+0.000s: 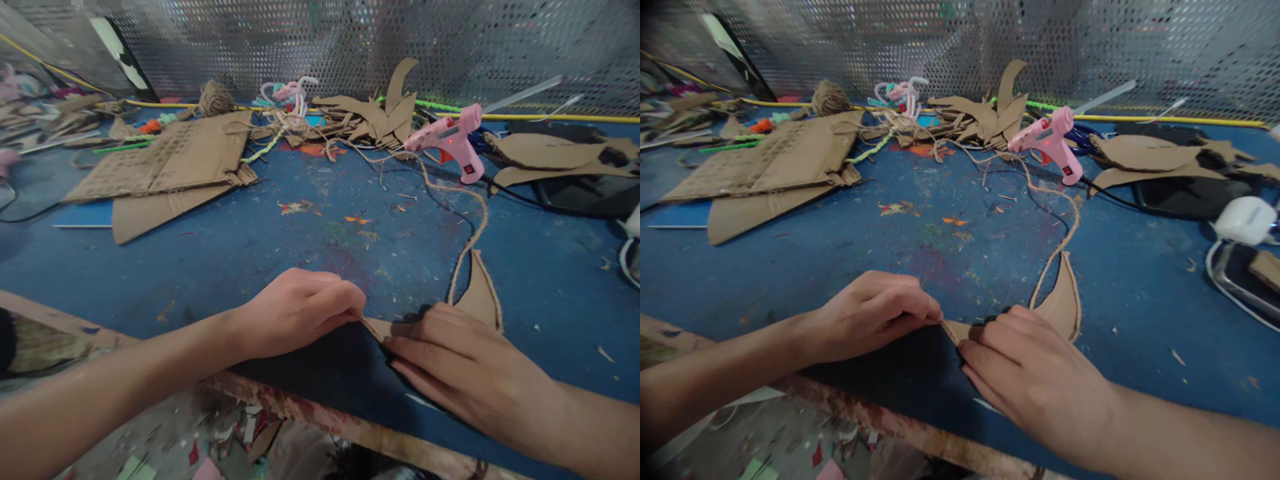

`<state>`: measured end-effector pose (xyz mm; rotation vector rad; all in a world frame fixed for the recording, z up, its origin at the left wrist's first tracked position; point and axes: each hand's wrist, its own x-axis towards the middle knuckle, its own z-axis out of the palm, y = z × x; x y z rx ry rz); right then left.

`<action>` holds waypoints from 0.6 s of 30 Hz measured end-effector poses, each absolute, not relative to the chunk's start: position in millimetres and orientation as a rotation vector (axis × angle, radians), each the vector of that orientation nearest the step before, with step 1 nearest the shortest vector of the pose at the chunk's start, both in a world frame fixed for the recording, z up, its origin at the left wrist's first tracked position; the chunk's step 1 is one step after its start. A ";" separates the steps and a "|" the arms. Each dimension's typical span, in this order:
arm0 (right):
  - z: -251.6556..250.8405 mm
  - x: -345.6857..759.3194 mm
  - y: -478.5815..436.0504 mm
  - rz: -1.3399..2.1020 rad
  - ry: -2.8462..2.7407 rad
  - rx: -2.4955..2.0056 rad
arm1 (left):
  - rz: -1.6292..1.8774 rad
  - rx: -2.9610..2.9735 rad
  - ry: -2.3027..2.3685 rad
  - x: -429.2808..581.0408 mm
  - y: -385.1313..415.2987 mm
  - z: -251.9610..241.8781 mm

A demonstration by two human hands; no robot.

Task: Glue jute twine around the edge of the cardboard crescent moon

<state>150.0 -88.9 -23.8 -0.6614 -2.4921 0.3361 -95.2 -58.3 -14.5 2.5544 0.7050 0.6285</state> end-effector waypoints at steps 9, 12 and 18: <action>-25.1 148.6 -88.4 0.350 -2.503 -0.664 | 0.636 2.548 0.721 -94.7 -59.1 -13.4; -26.5 146.8 -87.2 0.309 -2.507 -0.642 | 0.611 2.556 0.725 -95.2 -59.0 -14.3; -27.0 146.8 -85.6 0.294 -2.502 -0.608 | 0.439 2.401 0.909 -93.4 -55.5 -7.5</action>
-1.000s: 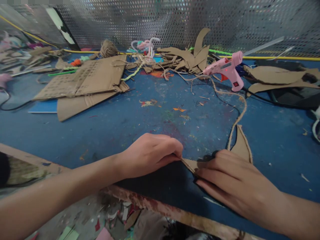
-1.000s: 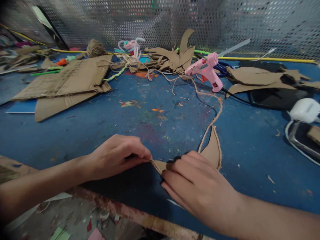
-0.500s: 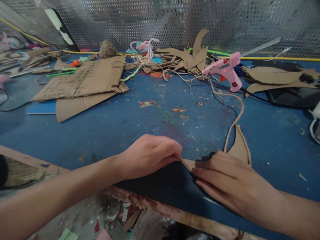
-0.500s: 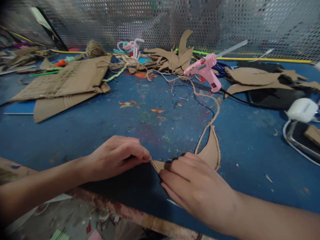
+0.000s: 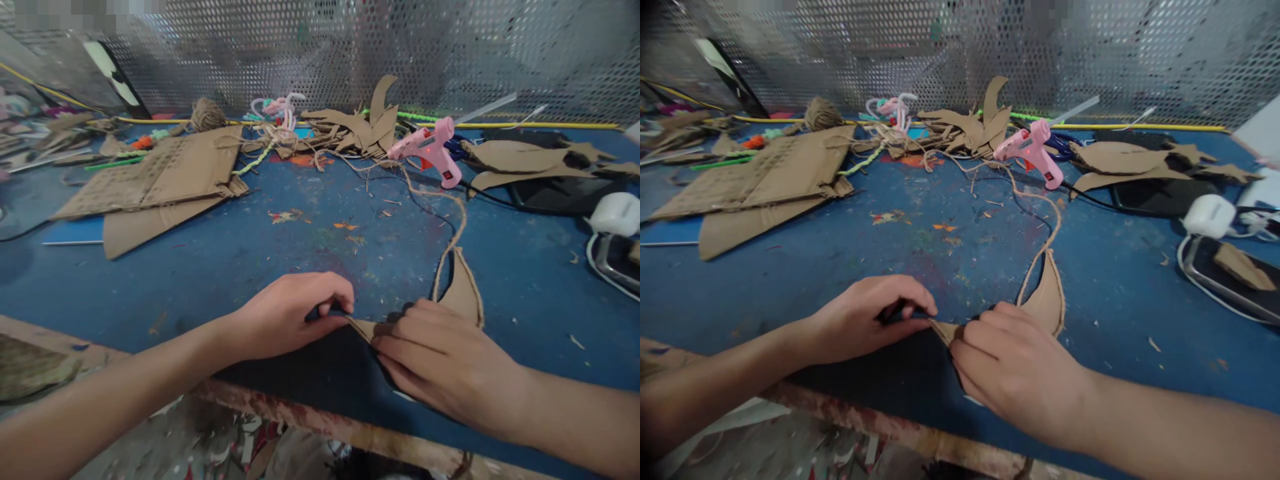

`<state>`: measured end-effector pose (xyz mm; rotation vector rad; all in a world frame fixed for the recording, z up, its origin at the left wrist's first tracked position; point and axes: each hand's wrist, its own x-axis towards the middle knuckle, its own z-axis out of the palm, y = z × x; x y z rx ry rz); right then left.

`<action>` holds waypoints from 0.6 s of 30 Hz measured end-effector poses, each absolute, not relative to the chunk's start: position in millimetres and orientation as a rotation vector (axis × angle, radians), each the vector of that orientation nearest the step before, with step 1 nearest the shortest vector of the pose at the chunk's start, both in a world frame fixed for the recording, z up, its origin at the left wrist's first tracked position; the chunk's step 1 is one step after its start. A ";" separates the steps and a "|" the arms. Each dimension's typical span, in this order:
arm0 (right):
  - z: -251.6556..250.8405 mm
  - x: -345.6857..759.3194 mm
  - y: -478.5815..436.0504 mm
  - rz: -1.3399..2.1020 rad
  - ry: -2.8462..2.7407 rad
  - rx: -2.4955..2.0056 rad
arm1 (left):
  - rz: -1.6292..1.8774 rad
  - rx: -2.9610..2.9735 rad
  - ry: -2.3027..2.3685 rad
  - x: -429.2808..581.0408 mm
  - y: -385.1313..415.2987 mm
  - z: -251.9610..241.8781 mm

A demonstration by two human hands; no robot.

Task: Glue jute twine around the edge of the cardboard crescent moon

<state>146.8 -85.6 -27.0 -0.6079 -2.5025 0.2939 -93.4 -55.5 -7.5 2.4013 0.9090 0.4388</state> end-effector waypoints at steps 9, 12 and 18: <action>-27.8 146.8 -87.0 0.260 -2.505 -0.614 | 0.473 2.160 0.838 -83.7 -54.5 -6.1; -28.1 147.3 -86.5 0.272 -2.512 -0.609 | 0.486 2.212 0.856 -82.0 -54.7 -8.0; -27.1 148.1 -86.1 0.285 -2.510 -0.606 | 0.592 2.353 0.833 -82.1 -57.6 -10.9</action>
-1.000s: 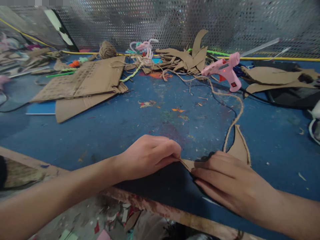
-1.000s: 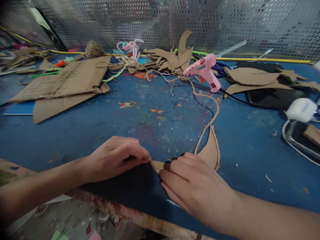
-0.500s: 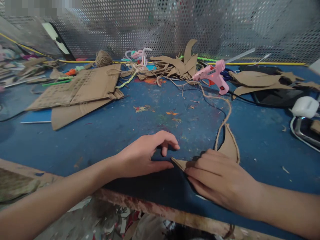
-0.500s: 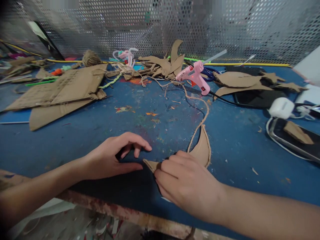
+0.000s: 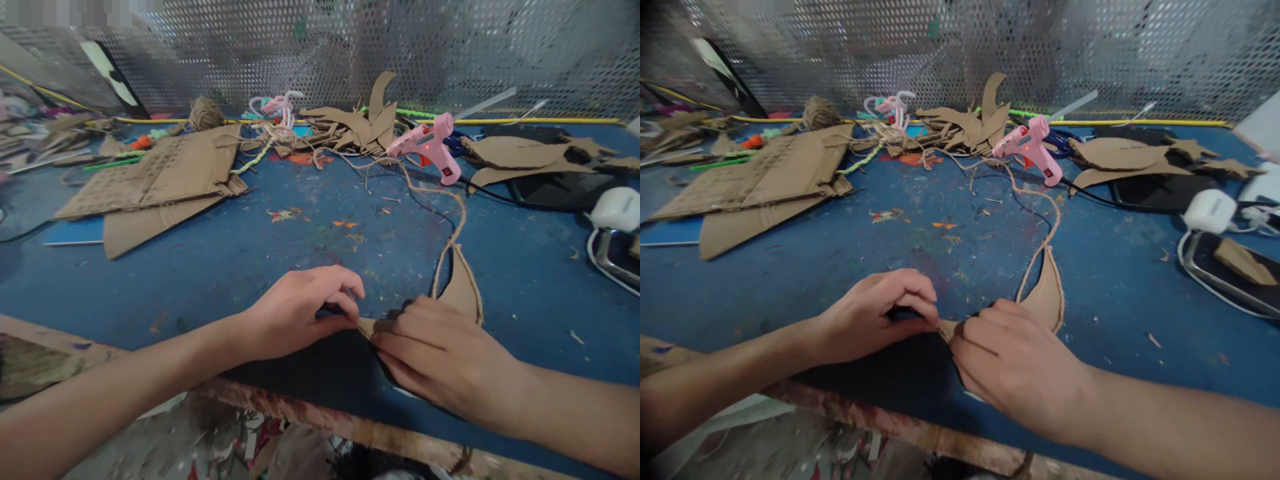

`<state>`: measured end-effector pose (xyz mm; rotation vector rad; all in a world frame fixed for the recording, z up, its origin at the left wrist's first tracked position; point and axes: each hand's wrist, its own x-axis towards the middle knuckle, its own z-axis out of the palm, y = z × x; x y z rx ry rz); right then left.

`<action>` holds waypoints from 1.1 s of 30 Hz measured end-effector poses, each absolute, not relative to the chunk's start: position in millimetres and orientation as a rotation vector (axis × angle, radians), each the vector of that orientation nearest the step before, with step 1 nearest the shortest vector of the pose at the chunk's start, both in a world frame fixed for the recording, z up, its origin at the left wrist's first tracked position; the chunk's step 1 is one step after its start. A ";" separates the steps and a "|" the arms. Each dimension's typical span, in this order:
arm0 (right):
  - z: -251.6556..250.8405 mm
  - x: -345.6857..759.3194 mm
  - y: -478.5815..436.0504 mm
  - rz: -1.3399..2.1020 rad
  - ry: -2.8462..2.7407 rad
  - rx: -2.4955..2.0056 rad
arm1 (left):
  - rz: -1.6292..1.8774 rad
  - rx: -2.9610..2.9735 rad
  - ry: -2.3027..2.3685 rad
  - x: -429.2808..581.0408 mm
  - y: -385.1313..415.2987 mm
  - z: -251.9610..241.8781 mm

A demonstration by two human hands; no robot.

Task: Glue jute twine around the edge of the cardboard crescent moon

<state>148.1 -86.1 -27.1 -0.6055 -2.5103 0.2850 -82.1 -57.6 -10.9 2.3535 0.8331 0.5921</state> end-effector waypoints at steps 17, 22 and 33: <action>-26.7 148.0 -84.7 0.242 -2.495 -0.597 | 0.622 2.466 0.740 -74.3 -59.8 -9.4; -26.3 148.5 -84.8 0.266 -2.512 -0.612 | 0.705 2.575 0.705 -72.9 -63.2 -11.5; -24.7 147.5 -84.4 0.244 -2.520 -0.618 | 0.571 2.379 0.791 -74.7 -62.8 -8.6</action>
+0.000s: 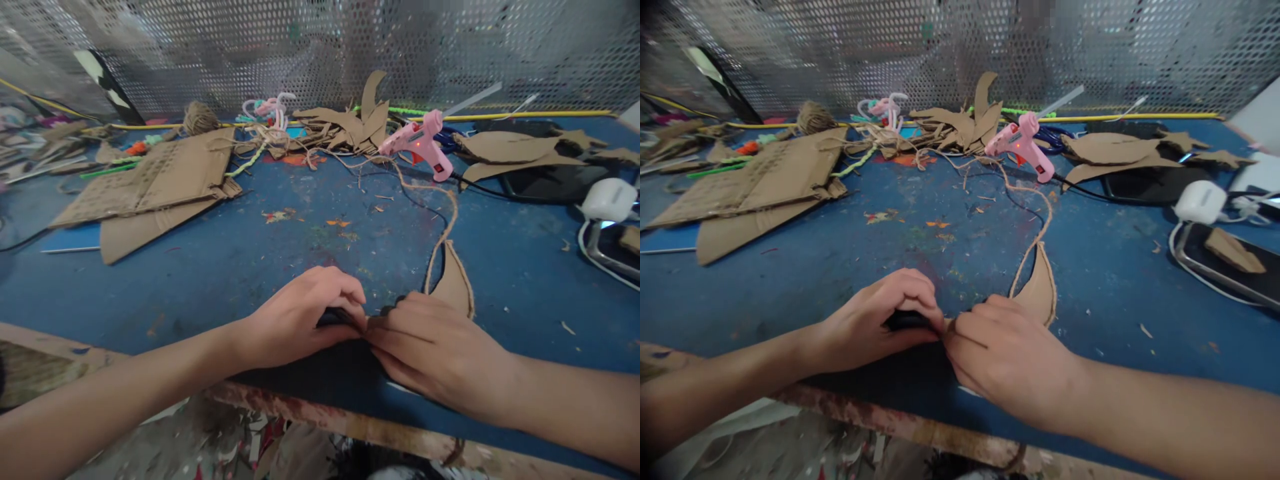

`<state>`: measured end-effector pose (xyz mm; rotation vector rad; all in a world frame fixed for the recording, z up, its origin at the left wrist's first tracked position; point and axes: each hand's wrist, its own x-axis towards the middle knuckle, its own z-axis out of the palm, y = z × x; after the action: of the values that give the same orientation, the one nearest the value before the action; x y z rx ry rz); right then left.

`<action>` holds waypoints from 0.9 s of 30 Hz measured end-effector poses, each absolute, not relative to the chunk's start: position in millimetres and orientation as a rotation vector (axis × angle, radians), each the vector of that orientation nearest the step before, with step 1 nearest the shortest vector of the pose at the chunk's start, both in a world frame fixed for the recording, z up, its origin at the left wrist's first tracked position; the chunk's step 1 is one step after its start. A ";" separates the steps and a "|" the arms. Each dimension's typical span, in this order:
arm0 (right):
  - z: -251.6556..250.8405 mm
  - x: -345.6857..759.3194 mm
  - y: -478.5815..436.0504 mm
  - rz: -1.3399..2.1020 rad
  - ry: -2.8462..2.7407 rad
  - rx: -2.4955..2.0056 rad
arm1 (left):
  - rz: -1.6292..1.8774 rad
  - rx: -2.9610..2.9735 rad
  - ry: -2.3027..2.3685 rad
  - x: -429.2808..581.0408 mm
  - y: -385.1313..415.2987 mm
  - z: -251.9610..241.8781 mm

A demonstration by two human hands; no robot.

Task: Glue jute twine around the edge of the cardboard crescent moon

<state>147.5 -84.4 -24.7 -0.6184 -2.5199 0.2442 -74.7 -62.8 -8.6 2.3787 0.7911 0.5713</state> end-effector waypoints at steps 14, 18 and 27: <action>-26.7 148.2 -85.2 0.270 -2.519 -0.625 | 0.604 2.322 0.639 -79.8 -50.8 -8.1; -27.7 148.3 -85.8 0.256 -2.517 -0.627 | 0.684 2.256 0.732 -87.9 -45.6 -8.8; -30.1 149.0 -84.7 0.262 -2.535 -0.652 | 0.560 2.308 0.831 -90.5 -44.3 -9.3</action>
<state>149.0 -84.7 -30.1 -0.6517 -2.5346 0.2622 -90.5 -44.3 -9.3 2.3081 0.8314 0.5601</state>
